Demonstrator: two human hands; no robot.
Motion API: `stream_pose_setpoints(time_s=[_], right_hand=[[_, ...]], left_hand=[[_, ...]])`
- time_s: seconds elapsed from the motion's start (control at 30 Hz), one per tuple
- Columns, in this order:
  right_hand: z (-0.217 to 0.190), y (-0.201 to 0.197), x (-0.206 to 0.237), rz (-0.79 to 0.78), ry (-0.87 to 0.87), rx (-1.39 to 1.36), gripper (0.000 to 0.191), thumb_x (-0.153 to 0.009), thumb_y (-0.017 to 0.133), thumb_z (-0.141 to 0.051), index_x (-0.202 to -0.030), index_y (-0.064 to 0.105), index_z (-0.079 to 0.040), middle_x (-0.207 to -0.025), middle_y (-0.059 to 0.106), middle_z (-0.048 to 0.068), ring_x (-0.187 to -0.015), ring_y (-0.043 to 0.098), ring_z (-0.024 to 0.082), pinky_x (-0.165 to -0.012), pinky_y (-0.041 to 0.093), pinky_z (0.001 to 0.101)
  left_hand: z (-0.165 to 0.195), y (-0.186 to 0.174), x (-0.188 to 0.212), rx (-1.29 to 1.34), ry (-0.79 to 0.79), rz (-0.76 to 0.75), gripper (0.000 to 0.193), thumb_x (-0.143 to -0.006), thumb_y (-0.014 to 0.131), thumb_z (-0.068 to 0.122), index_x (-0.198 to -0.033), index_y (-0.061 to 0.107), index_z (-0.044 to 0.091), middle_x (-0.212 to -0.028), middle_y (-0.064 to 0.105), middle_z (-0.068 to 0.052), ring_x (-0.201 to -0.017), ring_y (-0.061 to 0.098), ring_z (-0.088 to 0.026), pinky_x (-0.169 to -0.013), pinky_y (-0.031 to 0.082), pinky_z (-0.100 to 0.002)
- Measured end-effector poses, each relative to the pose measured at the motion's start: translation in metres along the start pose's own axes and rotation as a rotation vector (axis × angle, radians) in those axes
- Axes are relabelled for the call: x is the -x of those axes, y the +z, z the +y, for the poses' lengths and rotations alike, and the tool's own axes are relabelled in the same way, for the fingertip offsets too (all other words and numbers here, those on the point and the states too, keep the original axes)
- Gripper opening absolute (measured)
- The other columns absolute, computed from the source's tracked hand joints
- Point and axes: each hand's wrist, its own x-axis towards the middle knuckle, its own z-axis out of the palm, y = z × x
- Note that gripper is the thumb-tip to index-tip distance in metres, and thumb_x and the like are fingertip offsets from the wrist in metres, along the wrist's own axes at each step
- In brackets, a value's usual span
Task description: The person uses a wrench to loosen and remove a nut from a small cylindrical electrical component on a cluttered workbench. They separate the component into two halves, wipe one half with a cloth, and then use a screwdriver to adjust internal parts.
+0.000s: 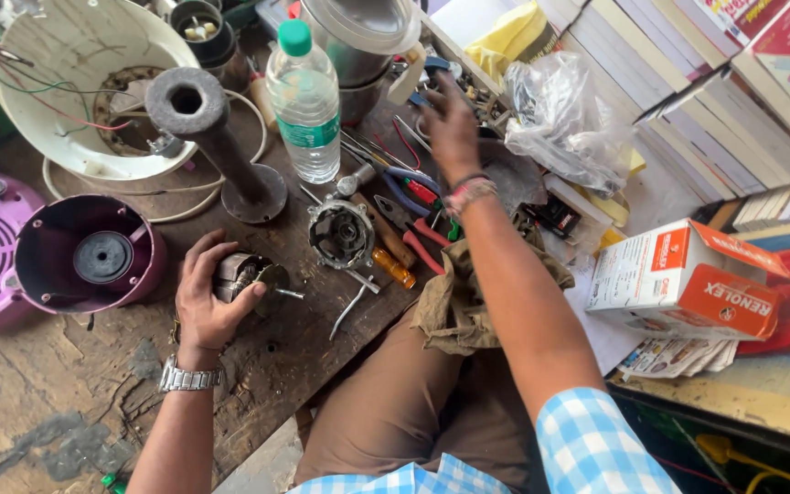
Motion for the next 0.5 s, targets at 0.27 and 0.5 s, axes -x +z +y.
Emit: stream_pose_setpoints(time_s=[0.27,0.5], right_hand=[[0.004,-0.049,0.005,-0.052,-0.249,0.332,0.032,-0.094,0.072,-0.006,-0.127,0.070,-0.005,-0.122,0.074,0.013,-0.111,0.074,0.028,-0.099,0.058,0.0377],[0.000,-0.018,-0.020,-0.071,-0.701,0.776,0.032,-0.091,0.066,-0.009,-0.122,0.071,-0.002,-0.131,0.065,0.017,-0.123,0.058,0.036,-0.106,0.045,0.0453]], left_hand=[[0.000,0.000,0.000,0.010,0.024,0.010,0.067,-0.075,0.081,0.045,-0.128,0.065,0.008,-0.149,0.056,-0.015,-0.134,0.057,-0.034,-0.109,0.048,-0.046],[0.000,-0.002,0.002,-0.001,0.066,0.017,0.066,-0.076,0.079,0.045,-0.129,0.064,0.008,-0.149,0.056,-0.015,-0.135,0.056,-0.034,-0.111,0.047,-0.045]])
